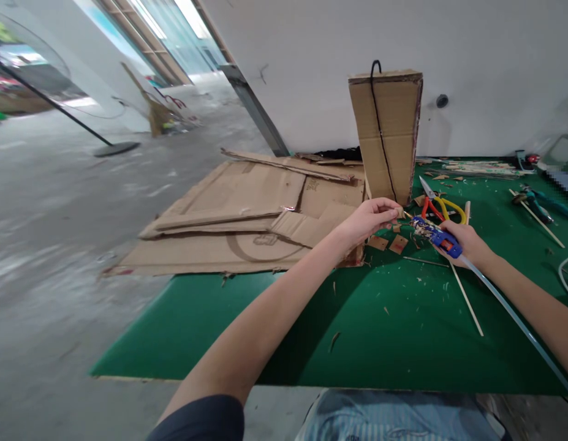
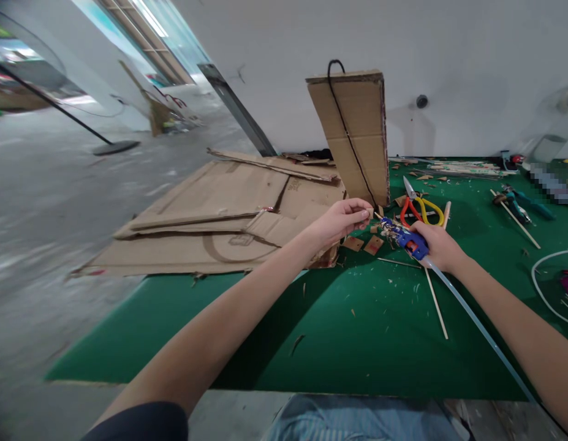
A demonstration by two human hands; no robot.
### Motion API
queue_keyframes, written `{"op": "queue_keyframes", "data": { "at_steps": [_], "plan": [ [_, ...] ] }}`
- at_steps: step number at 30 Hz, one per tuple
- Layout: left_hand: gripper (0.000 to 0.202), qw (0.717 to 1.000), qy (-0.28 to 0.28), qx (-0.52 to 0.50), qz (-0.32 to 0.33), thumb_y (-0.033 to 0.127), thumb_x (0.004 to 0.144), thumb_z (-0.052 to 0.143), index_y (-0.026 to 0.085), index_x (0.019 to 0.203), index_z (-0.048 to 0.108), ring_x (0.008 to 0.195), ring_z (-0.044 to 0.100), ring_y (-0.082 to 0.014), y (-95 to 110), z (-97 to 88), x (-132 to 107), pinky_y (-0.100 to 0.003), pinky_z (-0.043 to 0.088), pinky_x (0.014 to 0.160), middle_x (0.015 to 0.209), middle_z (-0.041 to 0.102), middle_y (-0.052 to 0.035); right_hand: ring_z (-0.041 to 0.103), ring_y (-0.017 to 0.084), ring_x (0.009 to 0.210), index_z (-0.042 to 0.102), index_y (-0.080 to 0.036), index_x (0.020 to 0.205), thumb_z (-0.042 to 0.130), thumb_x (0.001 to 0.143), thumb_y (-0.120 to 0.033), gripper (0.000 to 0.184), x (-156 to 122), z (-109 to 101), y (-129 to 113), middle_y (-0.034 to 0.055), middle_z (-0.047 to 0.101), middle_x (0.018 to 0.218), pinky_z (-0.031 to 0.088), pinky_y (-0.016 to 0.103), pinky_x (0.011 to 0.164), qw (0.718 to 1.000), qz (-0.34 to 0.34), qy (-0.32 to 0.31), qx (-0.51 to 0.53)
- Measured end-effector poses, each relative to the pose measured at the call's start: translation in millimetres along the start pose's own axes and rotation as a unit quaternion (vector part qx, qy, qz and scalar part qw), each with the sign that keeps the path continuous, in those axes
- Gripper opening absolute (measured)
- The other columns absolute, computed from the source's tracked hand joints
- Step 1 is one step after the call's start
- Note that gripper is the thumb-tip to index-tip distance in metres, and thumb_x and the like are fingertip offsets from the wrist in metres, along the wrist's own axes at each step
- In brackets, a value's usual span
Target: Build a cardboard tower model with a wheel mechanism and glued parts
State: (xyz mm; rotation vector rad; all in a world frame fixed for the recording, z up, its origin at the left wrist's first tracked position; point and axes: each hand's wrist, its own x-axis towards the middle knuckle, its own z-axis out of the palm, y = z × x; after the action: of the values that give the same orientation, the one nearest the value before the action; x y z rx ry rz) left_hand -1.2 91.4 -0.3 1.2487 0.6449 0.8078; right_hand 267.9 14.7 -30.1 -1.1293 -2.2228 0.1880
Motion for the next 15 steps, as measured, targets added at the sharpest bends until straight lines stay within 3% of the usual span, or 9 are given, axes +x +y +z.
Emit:
{"op": "queue_keyframes", "data": {
  "at_steps": [15],
  "plan": [
    [0.014,0.999,-0.007,0.001,-0.036,0.018,0.082,0.073,0.011,0.093,0.068,0.06,0.056,-0.006,1.5,0.3,-1.5,-0.023,0.042,0.061,0.072,0.066,-0.0004,0.062,0.019,0.062,0.051,-0.026,0.093,0.069,0.079,-0.035,0.025,0.3,0.5,-1.7,0.0002,0.064,0.074,0.047,0.029,0.06,1.0,0.007,0.0,-0.004]
  ]
}}
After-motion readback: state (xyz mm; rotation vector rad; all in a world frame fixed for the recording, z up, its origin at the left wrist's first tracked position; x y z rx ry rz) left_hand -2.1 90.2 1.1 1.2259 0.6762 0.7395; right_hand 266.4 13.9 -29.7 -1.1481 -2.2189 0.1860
